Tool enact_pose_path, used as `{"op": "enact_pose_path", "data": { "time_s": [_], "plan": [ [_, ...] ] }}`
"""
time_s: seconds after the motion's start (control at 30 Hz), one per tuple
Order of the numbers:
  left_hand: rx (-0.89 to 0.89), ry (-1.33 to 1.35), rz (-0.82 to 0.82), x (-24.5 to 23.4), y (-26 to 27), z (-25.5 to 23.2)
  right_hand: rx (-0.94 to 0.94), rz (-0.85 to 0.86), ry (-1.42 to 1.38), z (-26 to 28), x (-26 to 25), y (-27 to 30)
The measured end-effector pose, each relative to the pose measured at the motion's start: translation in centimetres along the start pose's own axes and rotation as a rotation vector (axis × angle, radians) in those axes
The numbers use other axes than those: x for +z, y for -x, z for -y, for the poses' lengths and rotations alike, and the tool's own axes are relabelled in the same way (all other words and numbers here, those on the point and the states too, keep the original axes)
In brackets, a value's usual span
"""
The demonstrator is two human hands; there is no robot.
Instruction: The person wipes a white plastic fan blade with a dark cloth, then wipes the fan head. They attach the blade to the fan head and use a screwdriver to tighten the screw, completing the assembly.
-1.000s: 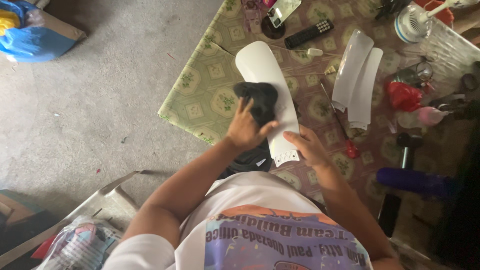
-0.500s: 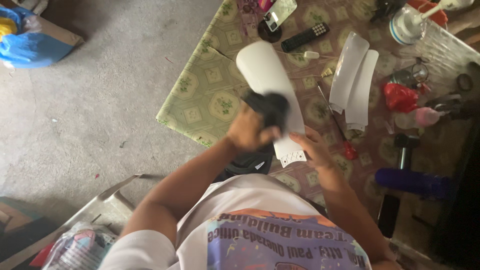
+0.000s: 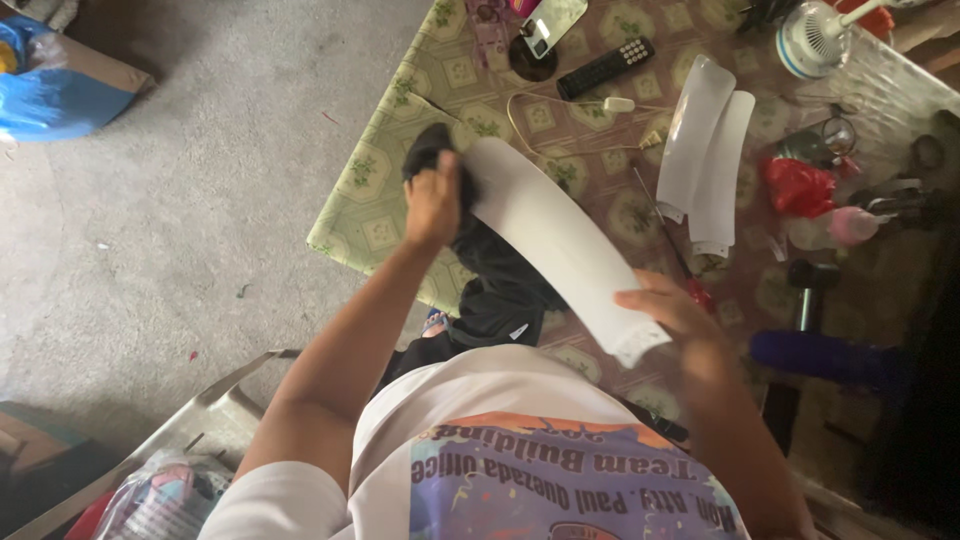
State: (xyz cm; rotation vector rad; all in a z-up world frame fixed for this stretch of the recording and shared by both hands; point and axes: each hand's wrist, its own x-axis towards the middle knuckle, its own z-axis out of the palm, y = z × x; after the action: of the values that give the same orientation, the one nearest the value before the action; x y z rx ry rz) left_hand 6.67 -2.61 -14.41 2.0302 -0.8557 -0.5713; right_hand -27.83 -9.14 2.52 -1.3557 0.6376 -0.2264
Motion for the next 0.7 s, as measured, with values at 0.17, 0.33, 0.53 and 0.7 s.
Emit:
{"op": "enact_pose_path", "data": {
  "time_s": [0.17, 0.33, 0.53, 0.7],
  "plan": [
    [-0.137, 0.819, 0.04, -0.1, -1.2, 3.6, -0.034, 0.032, -0.129, -2.7, -3.6, 0.8],
    [-0.102, 0.877, 0.086, 1.2, 0.2, 4.7, 0.317, 0.0, -0.163, -8.6, -10.4, -0.6],
    [-0.284, 0.468, 0.173, 2.1, 2.1, 4.6, 0.134, -0.347, -0.187, -10.4, -9.9, -2.8],
    [-0.273, 0.411, 0.247, 2.5, 3.4, 2.7, -0.238, -0.77, 0.214, -13.7, -14.6, -5.8]
  ]
}}
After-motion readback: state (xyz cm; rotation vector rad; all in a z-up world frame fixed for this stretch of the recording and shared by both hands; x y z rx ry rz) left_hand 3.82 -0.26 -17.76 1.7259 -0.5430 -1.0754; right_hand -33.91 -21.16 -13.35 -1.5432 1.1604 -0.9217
